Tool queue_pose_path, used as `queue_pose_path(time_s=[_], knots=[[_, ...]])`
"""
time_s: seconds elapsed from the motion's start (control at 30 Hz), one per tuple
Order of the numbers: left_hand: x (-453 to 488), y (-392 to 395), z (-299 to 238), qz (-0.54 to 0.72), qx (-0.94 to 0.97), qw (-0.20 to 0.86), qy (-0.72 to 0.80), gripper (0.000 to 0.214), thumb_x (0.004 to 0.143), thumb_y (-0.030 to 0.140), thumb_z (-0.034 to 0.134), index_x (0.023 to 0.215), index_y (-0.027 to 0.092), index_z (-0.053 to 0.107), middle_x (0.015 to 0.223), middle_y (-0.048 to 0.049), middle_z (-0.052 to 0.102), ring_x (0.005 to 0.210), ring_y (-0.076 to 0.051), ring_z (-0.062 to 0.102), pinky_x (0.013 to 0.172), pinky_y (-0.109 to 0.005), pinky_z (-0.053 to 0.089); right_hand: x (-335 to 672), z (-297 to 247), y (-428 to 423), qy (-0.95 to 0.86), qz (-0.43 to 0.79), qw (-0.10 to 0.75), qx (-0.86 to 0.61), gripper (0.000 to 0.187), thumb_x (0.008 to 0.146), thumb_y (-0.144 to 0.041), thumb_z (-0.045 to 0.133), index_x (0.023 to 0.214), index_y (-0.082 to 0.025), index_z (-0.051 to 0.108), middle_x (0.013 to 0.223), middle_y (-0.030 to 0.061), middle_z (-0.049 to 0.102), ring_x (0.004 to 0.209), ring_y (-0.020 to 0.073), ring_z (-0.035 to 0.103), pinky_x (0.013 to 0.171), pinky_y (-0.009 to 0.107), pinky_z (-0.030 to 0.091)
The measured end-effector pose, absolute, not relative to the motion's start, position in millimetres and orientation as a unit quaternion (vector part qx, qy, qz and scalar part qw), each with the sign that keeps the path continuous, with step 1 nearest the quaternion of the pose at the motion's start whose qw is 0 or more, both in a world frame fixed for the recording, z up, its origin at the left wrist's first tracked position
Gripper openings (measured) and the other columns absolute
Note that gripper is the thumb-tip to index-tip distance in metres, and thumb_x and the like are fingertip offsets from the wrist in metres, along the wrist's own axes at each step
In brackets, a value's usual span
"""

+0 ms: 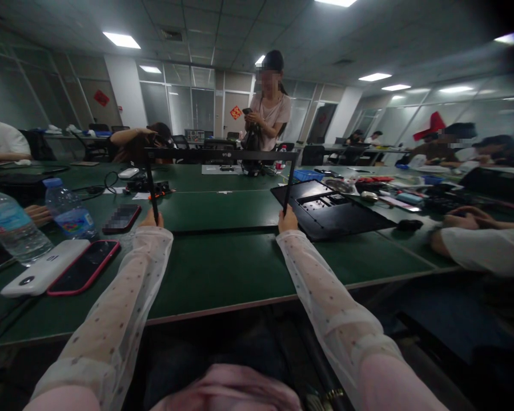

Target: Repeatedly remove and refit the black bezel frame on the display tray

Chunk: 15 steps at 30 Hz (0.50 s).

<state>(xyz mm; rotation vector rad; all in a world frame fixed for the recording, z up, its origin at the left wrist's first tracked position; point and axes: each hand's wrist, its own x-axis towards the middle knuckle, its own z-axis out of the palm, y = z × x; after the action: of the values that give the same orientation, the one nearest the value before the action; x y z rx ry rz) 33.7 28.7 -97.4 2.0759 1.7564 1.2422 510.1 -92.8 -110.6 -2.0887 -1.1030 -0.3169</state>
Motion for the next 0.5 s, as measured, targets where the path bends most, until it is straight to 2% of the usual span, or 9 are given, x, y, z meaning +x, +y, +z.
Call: queue_pose_path(time_s=[0.1, 0.23, 0.4, 0.5], knots=[[31.8, 30.7, -98.7, 0.394, 0.707, 0.035, 0.586, 0.051, 0.105, 0.035, 0.040, 0.149, 0.011, 0.051, 0.119, -0.0132, 0.066, 0.095, -0.021, 0.061, 0.081, -0.030, 0.042, 511.0, -111.9, -91.2, -0.451, -0.141, 0.357, -0.806, 0.057, 0.100, -0.025, 0.036, 0.153, -0.003, 0.042, 0.138, 0.0251, 0.062, 0.125, 0.0325, 0.058, 0.108, 0.044, 0.044], [28.3, 44.3, -108.0, 0.363, 0.729, -0.002, 0.581, 0.053, 0.104, 0.033, 0.036, 0.146, 0.006, 0.053, 0.136, -0.0202, 0.062, 0.120, -0.031, 0.059, 0.099, -0.037, 0.044, 513.2, -115.0, -90.2, -0.442, -0.121, 0.332, -0.825, 0.052, 0.101, -0.024, 0.035, 0.147, -0.004, 0.050, 0.131, 0.0239, 0.064, 0.121, 0.0319, 0.057, 0.105, 0.042, 0.043], [23.6, 72.6, -121.7, 0.205, 0.759, 0.047, 0.616, 0.047, 0.103, 0.030, 0.040, 0.138, 0.005, 0.058, 0.134, -0.0232, 0.064, 0.121, -0.035, 0.061, 0.096, -0.043, 0.049, 515.6, -119.8, -92.3, -0.455, -0.095, 0.239, -0.853, 0.043, 0.101, -0.025, 0.042, 0.134, -0.006, 0.064, 0.129, 0.0243, 0.061, 0.119, 0.0319, 0.054, 0.104, 0.040, 0.041], [21.2, 87.8, -126.6, 0.151, 0.766, 0.072, 0.621, 0.043, 0.103, 0.026, 0.046, 0.138, 0.005, 0.060, 0.147, -0.0260, 0.055, 0.129, -0.035, 0.059, 0.101, -0.043, 0.049, 513.0, -121.1, -94.4, -0.438, -0.077, 0.183, -0.877, 0.041, 0.103, -0.029, 0.046, 0.131, -0.009, 0.069, 0.130, 0.0241, 0.060, 0.122, 0.0319, 0.053, 0.105, 0.040, 0.039]])
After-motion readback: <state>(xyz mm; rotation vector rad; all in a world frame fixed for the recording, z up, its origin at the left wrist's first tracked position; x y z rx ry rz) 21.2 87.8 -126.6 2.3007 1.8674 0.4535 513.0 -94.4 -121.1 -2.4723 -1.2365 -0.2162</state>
